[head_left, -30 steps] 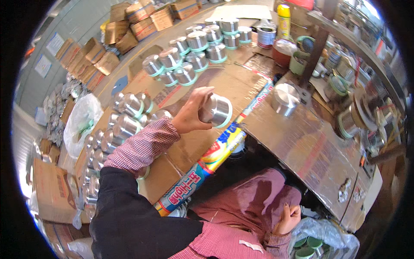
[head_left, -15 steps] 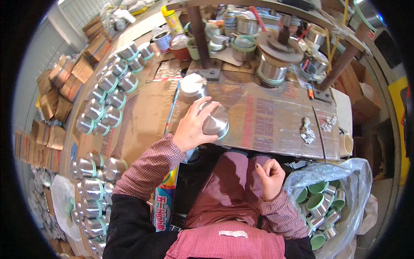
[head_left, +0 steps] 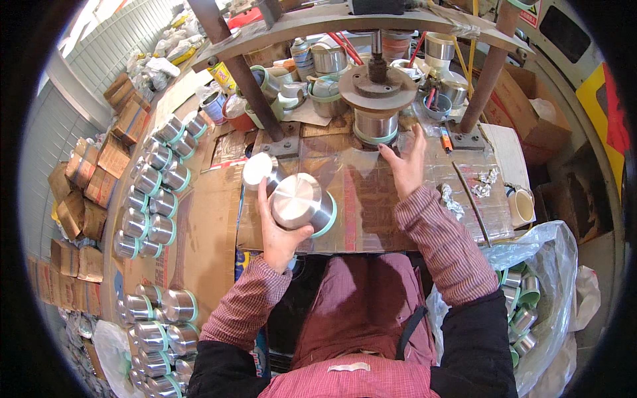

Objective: The person repeatedly picks up metal cups from a plastic bag, places them on a press machine, and then moves them to a stack on the table. The process is repeated continuously throughout the clip.

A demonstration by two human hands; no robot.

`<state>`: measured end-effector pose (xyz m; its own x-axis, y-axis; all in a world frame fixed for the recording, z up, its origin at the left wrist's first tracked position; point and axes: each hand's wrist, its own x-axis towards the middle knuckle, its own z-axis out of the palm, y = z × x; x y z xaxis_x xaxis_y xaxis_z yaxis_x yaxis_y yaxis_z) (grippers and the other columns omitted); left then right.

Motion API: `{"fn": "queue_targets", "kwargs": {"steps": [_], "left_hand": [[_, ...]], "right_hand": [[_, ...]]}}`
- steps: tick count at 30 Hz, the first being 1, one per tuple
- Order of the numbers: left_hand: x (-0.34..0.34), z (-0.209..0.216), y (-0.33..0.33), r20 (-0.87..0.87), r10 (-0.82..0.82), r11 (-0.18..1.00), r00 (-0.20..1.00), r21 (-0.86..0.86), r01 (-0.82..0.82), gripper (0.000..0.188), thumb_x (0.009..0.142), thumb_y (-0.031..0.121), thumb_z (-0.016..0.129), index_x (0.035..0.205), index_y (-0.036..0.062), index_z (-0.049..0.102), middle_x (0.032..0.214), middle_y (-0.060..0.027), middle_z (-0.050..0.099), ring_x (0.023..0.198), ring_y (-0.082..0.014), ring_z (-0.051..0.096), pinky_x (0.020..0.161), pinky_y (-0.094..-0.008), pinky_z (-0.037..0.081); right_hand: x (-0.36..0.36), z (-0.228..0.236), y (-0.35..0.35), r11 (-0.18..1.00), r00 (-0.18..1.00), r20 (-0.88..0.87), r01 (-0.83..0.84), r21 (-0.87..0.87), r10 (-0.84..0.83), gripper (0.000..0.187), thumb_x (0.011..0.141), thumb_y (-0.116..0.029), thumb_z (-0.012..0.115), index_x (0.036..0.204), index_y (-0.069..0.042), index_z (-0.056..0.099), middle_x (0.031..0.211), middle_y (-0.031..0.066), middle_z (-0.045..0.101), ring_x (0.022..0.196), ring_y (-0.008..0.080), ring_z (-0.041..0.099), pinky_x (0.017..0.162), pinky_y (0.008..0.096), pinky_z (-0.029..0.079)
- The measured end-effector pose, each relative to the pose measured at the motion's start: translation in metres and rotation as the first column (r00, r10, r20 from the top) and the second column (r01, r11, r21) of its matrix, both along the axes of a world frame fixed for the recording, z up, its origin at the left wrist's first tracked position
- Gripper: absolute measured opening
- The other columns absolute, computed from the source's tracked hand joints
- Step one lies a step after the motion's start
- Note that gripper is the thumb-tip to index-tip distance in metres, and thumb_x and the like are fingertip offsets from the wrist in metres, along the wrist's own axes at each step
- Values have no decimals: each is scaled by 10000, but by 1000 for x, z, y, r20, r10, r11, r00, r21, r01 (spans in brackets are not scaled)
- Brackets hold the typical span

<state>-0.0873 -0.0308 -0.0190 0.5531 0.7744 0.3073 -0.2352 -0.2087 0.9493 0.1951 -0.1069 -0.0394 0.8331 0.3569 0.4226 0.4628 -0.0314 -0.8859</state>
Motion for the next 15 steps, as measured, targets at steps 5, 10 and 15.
{"fn": "queue_targets", "kwargs": {"steps": [5, 10, 15], "left_hand": [[51, 21, 8, -15, 53, 998, 998, -38, -53, 1298, 608, -130, 824, 1623, 157, 68, 1404, -154, 459, 1295, -274, 504, 1106, -399, 447], [110, 31, 30, 3, 259, 966, 966, 21, -259, 1219, 660, -94, 830, 1616, 149, 114, 1441, -188, 410, 1264, -277, 494, 1092, -393, 436], [160, 20, 56, 113, 254, 967, 961, -23, -253, 1231, 703, -55, 844, 1617, 143, 44, 1459, -201, 403, 1316, -294, 464, 1127, -405, 403]], "right_hand": [[18, -4, 45, 998, 997, 51, 60, 14, -61, 1198, 671, -259, 920, 1570, 32, 184, 1519, 289, 370, 1418, 440, 353, 1188, 486, 291], [25, 27, 69, 999, 999, -21, 25, 25, -24, 1202, 620, -226, 939, 1564, 14, 235, 1486, 265, 422, 1361, 381, 448, 1156, 438, 359], [-1, 47, 23, 869, 929, -302, -39, 493, 213, 1083, 697, -154, 924, 1539, 42, 272, 1462, 202, 434, 1348, 284, 446, 1122, 386, 385]]}}
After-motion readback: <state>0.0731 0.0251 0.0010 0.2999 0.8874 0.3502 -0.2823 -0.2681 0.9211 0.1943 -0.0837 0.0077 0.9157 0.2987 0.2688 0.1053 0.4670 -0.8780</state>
